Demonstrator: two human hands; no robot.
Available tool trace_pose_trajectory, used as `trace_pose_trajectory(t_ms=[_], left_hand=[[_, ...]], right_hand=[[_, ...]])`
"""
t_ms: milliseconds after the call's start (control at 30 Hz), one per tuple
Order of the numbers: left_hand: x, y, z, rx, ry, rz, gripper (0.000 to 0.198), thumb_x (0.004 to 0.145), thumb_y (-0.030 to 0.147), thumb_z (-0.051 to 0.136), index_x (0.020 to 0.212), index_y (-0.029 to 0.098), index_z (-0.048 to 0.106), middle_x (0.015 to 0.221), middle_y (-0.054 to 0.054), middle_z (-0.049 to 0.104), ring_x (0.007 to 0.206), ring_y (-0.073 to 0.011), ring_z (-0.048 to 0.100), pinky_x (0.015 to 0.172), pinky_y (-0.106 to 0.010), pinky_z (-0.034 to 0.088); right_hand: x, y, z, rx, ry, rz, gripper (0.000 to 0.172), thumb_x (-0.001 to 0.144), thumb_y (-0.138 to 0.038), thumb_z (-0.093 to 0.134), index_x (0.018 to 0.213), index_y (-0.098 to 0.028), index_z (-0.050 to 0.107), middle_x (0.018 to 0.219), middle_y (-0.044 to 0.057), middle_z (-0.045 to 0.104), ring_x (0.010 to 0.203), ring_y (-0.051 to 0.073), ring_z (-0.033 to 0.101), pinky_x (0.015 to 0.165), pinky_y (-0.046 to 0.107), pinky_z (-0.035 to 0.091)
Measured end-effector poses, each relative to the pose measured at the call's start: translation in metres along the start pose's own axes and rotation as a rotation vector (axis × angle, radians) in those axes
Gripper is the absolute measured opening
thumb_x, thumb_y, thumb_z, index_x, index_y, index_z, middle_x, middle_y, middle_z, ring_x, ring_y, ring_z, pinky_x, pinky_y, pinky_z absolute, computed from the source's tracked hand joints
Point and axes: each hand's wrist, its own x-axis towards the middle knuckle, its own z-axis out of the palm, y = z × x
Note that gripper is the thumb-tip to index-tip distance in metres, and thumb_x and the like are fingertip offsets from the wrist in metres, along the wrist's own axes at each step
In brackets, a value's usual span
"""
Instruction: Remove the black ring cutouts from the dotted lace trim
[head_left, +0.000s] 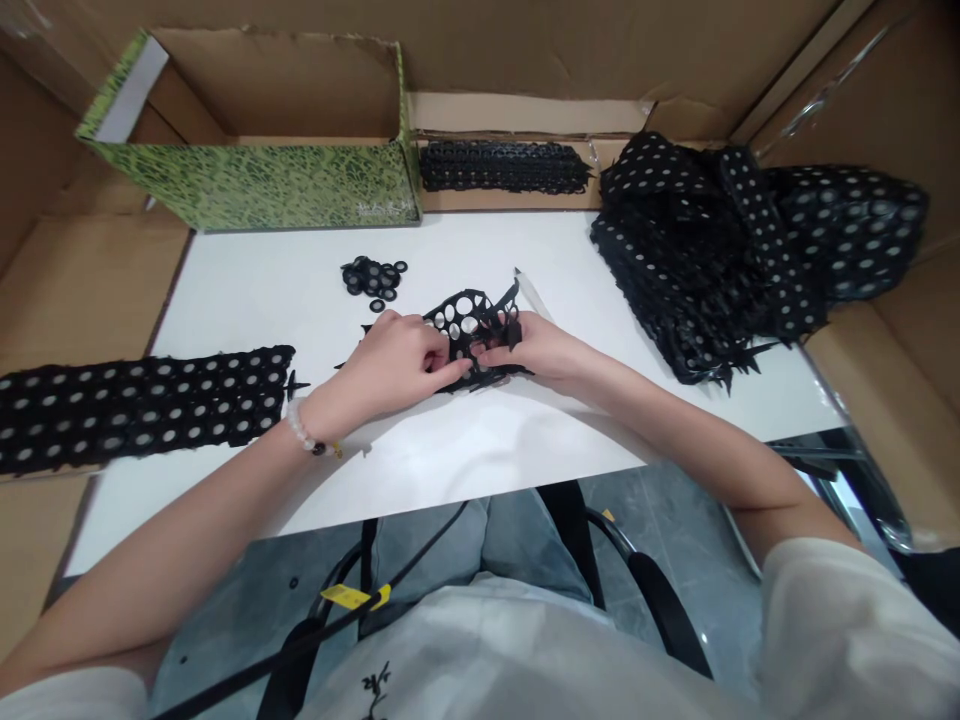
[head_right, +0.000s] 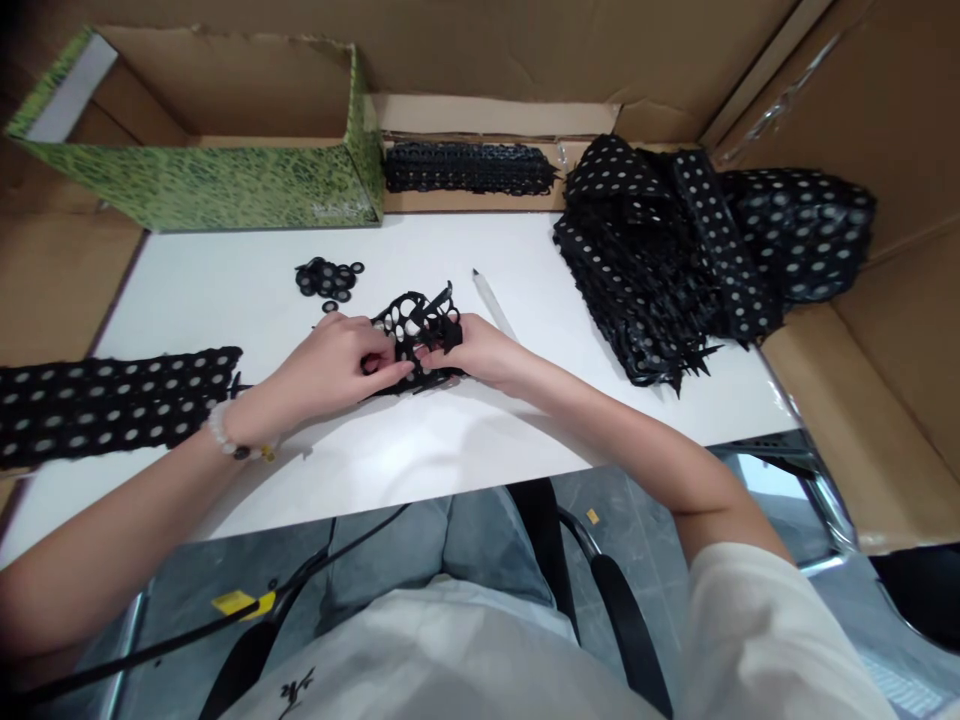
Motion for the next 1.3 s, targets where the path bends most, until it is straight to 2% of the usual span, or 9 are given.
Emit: trace_pose_trajectory(t_ms=[133, 300, 467, 600, 667, 833, 1000, 1133, 1300], left_hand=[[-0.001, 0.002, 0.003, -0.078, 0.015, -0.009, 0.049, 0.097, 0.059, 0.055, 0.065, 0.021, 0.057, 0.066, -0.006, 0.064, 0.071, -0.0246, 0.058, 0.078, -0.040, 0.040], [0.002, 0.000, 0.005, -0.186, 0.007, 0.043, 0.045, 0.103, 0.047, 0.040, 0.071, 0.021, 0.060, 0.073, -0.007, 0.067, 0.083, -0.0267, 0.062, 0.087, -0.042, 0.042], [0.005, -0.013, -0.004, -0.357, 0.007, -0.070, 0.031, 0.089, 0.032, 0.043, 0.059, 0.023, 0.047, 0.064, -0.005, 0.056, 0.072, -0.0230, 0.055, 0.075, -0.039, 0.042], [0.004, -0.025, -0.018, -0.507, 0.206, -0.333, 0.029, 0.086, 0.027, 0.044, 0.058, 0.023, 0.040, 0.059, -0.001, 0.047, 0.062, -0.0178, 0.042, 0.064, -0.037, 0.035], [0.001, -0.026, -0.022, -0.516, 0.302, -0.392, 0.028, 0.086, 0.024, 0.046, 0.058, 0.023, 0.040, 0.058, -0.001, 0.045, 0.062, -0.0166, 0.040, 0.063, -0.036, 0.033], [-0.003, -0.007, -0.014, -0.218, 0.119, -0.170, 0.033, 0.088, 0.025, 0.046, 0.056, 0.023, 0.037, 0.054, -0.001, 0.046, 0.057, -0.0174, 0.043, 0.060, -0.037, 0.032], [-0.002, 0.004, 0.003, 0.114, 0.054, -0.037, 0.039, 0.098, 0.032, 0.040, 0.060, 0.023, 0.042, 0.063, -0.007, 0.060, 0.059, -0.0216, 0.051, 0.065, -0.040, 0.037], [-0.002, 0.003, 0.008, 0.135, 0.025, -0.001, 0.044, 0.104, 0.034, 0.033, 0.069, 0.021, 0.056, 0.075, -0.012, 0.070, 0.073, -0.0281, 0.063, 0.071, -0.043, 0.042], [-0.002, 0.002, 0.006, 0.035, 0.027, -0.020, 0.054, 0.106, 0.058, 0.038, 0.080, 0.019, 0.066, 0.081, -0.014, 0.071, 0.083, -0.0323, 0.065, 0.076, -0.043, 0.046]], right_hand=[[0.000, 0.000, 0.000, 0.073, -0.030, 0.005, 0.039, 0.061, -0.009, 0.083, 0.095, -0.017, 0.069, 0.084, 0.002, 0.073, 0.077, 0.015, 0.066, 0.065, 0.026, 0.054], [0.001, -0.003, -0.001, 0.049, -0.032, -0.018, 0.040, 0.060, -0.009, 0.084, 0.095, -0.017, 0.068, 0.081, 0.001, 0.071, 0.076, 0.015, 0.065, 0.066, 0.026, 0.055], [0.001, -0.005, -0.001, -0.017, 0.031, -0.003, 0.039, 0.061, -0.008, 0.080, 0.098, -0.017, 0.070, 0.083, 0.002, 0.069, 0.075, 0.016, 0.061, 0.064, 0.028, 0.054], [-0.001, -0.007, -0.002, -0.028, 0.064, 0.019, 0.030, 0.061, -0.006, 0.076, 0.088, -0.017, 0.070, 0.084, 0.004, 0.069, 0.082, 0.018, 0.062, 0.077, 0.032, 0.057], [-0.003, -0.008, -0.001, -0.048, 0.068, 0.021, 0.026, 0.063, -0.008, 0.074, 0.087, -0.018, 0.070, 0.087, 0.004, 0.069, 0.085, 0.019, 0.063, 0.083, 0.033, 0.056], [-0.003, -0.009, 0.001, -0.042, 0.060, 0.007, 0.020, 0.066, -0.012, 0.069, 0.084, -0.019, 0.066, 0.082, 0.003, 0.068, 0.082, 0.019, 0.062, 0.084, 0.034, 0.056], [-0.001, -0.006, 0.004, 0.049, 0.029, 0.009, 0.021, 0.063, -0.012, 0.065, 0.081, -0.021, 0.061, 0.083, 0.004, 0.069, 0.090, 0.022, 0.065, 0.085, 0.034, 0.056], [0.000, -0.004, 0.005, 0.119, -0.003, 0.020, 0.027, 0.060, -0.012, 0.065, 0.084, -0.022, 0.057, 0.082, 0.002, 0.068, 0.092, 0.022, 0.067, 0.090, 0.035, 0.055], [-0.001, -0.001, 0.001, 0.111, 0.013, 0.000, 0.032, 0.058, -0.012, 0.066, 0.087, -0.022, 0.057, 0.083, -0.001, 0.067, 0.091, 0.021, 0.066, 0.091, 0.034, 0.054]])
